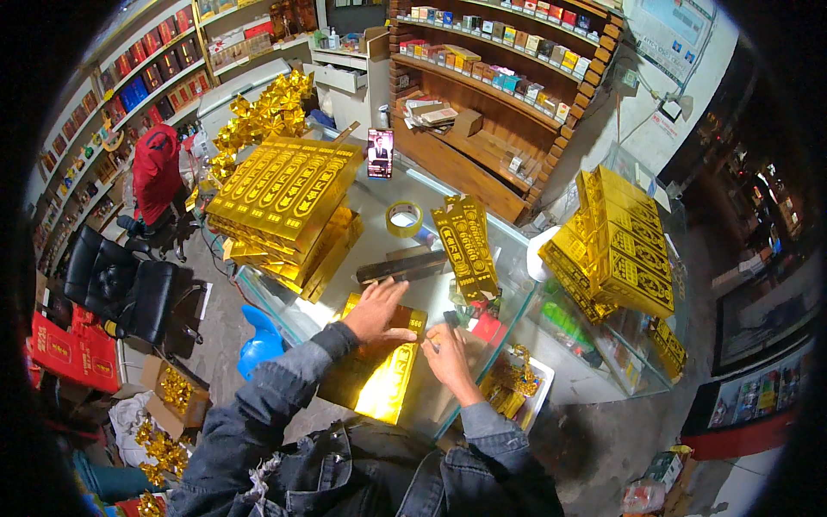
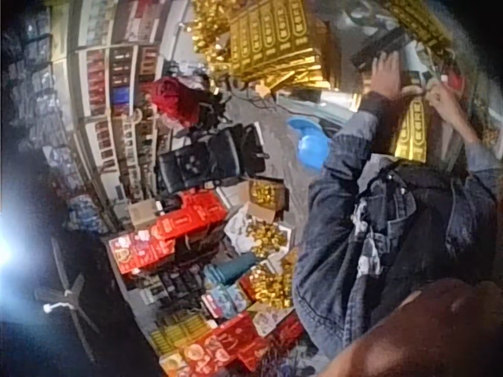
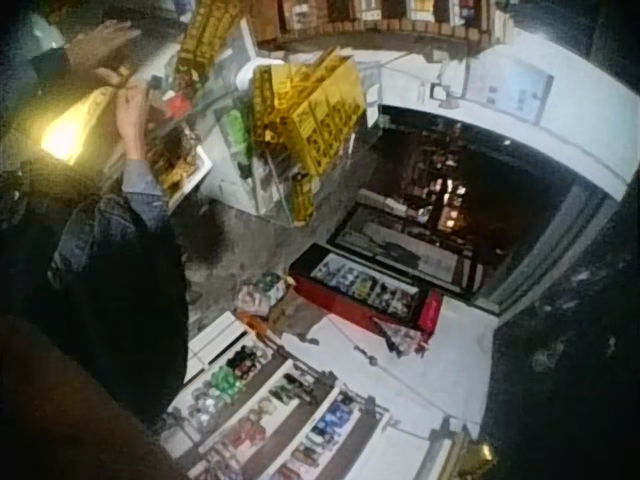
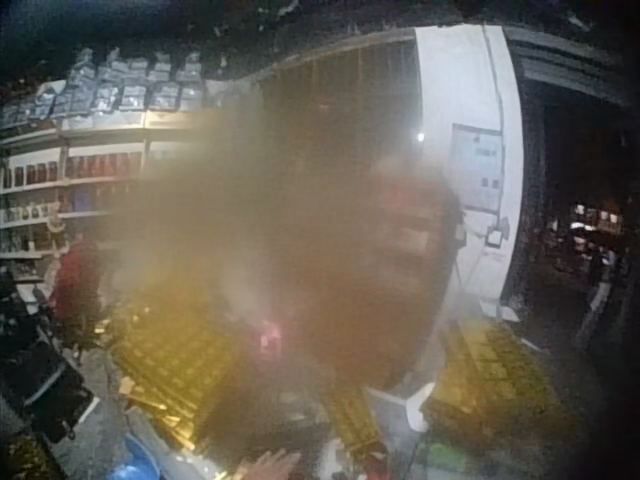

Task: The person folds flat gold-colored paper sheets into rectangular bar shapes and stacks them on a glass counter. The person repeatedly folds edges and aligns the bars, handling them one at a time and placing finished bars into a growing stack.

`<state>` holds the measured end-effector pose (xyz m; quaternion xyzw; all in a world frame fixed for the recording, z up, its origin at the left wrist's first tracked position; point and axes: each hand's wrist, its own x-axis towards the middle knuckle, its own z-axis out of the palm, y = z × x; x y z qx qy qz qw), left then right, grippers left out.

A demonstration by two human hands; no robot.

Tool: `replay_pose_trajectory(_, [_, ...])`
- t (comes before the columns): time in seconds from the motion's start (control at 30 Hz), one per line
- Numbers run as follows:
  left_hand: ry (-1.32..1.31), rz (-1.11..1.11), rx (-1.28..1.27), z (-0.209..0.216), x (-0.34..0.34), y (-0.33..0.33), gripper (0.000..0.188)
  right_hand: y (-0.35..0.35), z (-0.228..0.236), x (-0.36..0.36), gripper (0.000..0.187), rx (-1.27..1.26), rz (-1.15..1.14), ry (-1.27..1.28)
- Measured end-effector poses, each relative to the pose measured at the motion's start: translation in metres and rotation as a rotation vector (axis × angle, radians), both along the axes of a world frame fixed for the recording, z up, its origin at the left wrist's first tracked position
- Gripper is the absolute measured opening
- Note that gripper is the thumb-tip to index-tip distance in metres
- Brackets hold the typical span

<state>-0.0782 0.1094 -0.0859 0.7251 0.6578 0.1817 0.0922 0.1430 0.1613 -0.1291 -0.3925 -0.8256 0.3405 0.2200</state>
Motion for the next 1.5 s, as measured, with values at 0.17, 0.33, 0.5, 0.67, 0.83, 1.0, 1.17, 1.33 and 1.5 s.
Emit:
replay_pose_trajectory(0.17, [0.043,-0.139,-0.547,-0.006,-0.007,0.034,0.107,0.004,0.007,0.008,0.018,-0.133,0.178,-0.145])
replay_pose_trajectory(0.33, [0.025,-0.148,-0.530,0.018,-0.015,0.043,0.097,-0.007,0.039,0.007,0.023,-0.042,0.158,-0.005])
replay_pose_trajectory(0.5, [-0.232,-0.094,-0.334,0.086,-0.020,0.004,0.084,-0.017,0.112,0.013,0.024,0.383,0.064,-0.017])
replay_pose_trajectory(0.67, [-0.348,-0.129,-0.033,0.171,-0.022,-0.056,0.073,-0.031,0.201,0.029,0.020,0.627,0.110,0.086])
replay_pose_trajectory(0.83, [-0.341,-0.137,0.303,0.255,0.001,-0.126,0.065,-0.074,0.276,0.057,0.011,0.973,0.129,0.098])
replay_pose_trajectory(1.0, [-0.516,-0.224,0.458,0.281,0.026,-0.159,0.040,-0.091,0.326,0.072,0.007,2.527,-0.450,-0.514])
replay_pose_trajectory(1.17, [-0.507,-0.227,0.346,0.292,0.023,-0.170,0.030,-0.085,0.324,0.073,0.010,2.549,-0.219,0.033])
replay_pose_trajectory(1.33, [-0.484,-0.205,0.384,0.295,0.028,-0.174,0.024,-0.090,0.301,0.085,0.010,2.416,-0.192,0.191])
replay_pose_trajectory(1.5, [-0.476,-0.167,0.388,0.295,0.034,-0.175,0.023,-0.100,0.291,0.108,0.019,2.414,-0.272,0.175])
